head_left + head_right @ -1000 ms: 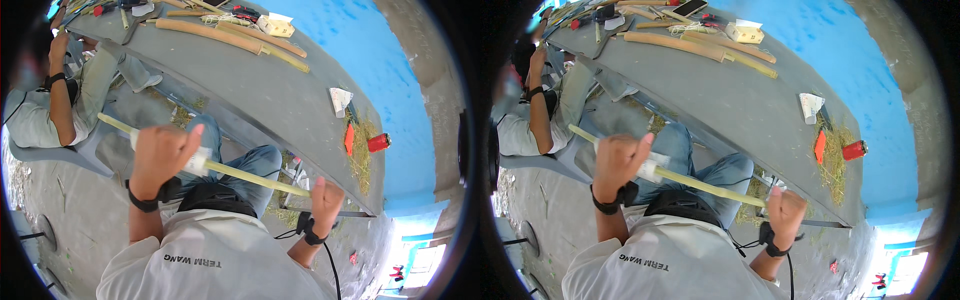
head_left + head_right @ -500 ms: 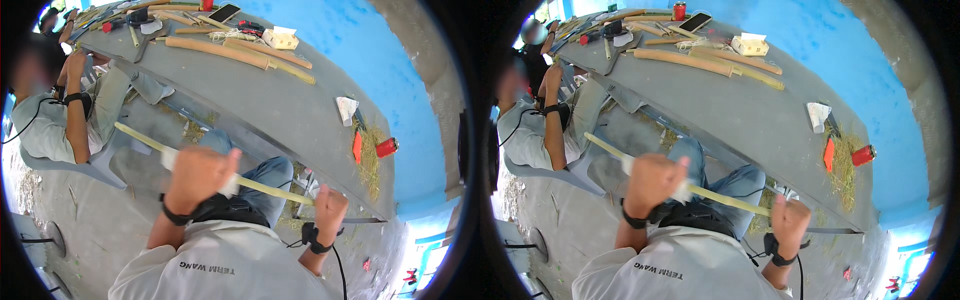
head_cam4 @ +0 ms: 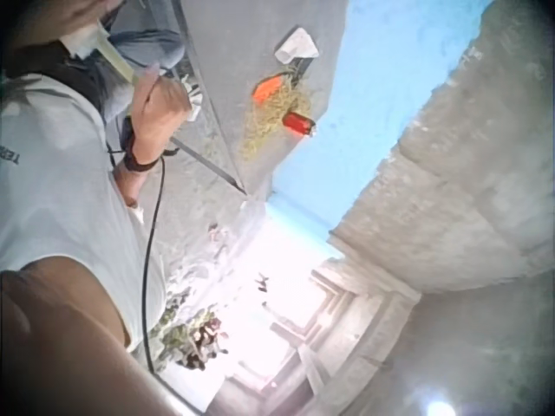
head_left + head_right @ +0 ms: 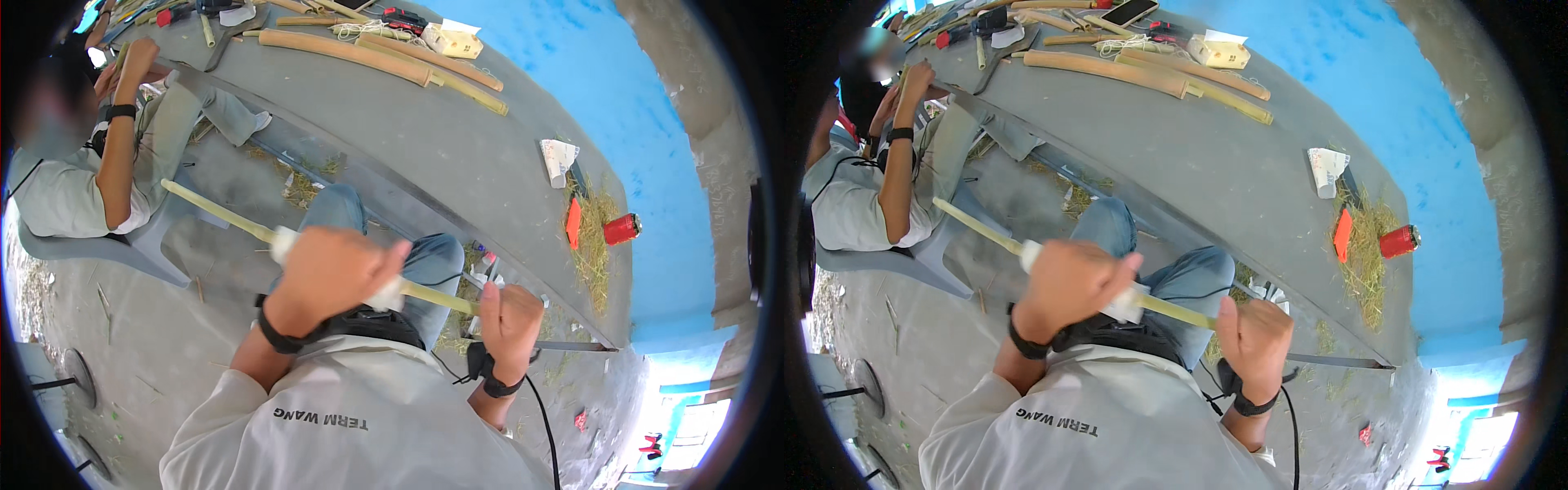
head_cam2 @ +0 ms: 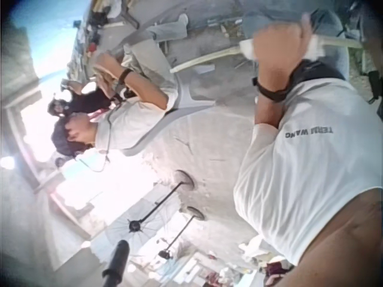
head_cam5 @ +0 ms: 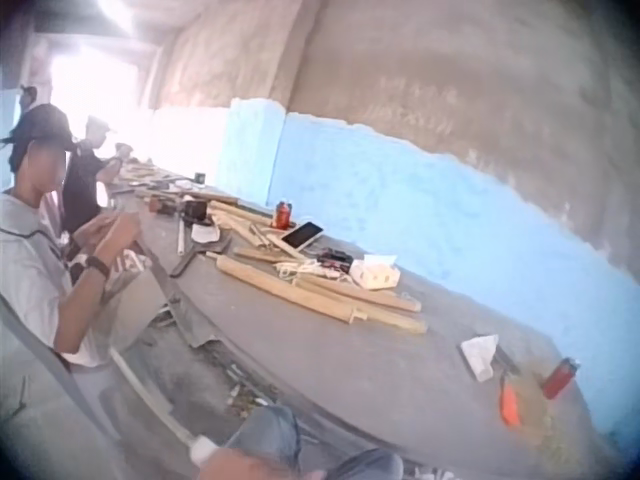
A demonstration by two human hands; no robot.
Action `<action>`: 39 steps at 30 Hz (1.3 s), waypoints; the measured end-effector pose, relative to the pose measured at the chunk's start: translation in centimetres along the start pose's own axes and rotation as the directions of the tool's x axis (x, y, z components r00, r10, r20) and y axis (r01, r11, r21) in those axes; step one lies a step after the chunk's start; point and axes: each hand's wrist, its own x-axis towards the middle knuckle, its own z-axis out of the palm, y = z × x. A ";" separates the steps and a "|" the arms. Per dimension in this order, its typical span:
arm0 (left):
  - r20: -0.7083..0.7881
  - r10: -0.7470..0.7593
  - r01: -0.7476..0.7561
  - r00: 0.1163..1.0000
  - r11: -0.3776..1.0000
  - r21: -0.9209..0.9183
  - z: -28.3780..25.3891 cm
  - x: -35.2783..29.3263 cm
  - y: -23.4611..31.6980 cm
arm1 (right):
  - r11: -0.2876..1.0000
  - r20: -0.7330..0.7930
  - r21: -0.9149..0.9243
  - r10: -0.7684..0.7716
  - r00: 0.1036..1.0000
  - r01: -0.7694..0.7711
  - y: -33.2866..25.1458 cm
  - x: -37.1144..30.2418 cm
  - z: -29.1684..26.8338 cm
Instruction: Sanding a long bamboo strip with a piece of sandpaper.
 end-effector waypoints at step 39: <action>-0.074 0.072 -0.067 0.995 0.996 0.066 0.8 -0.1 0.1 | 0.980 0.005 0.013 0.200 0.980 -0.200 2.2 -2.3 0.5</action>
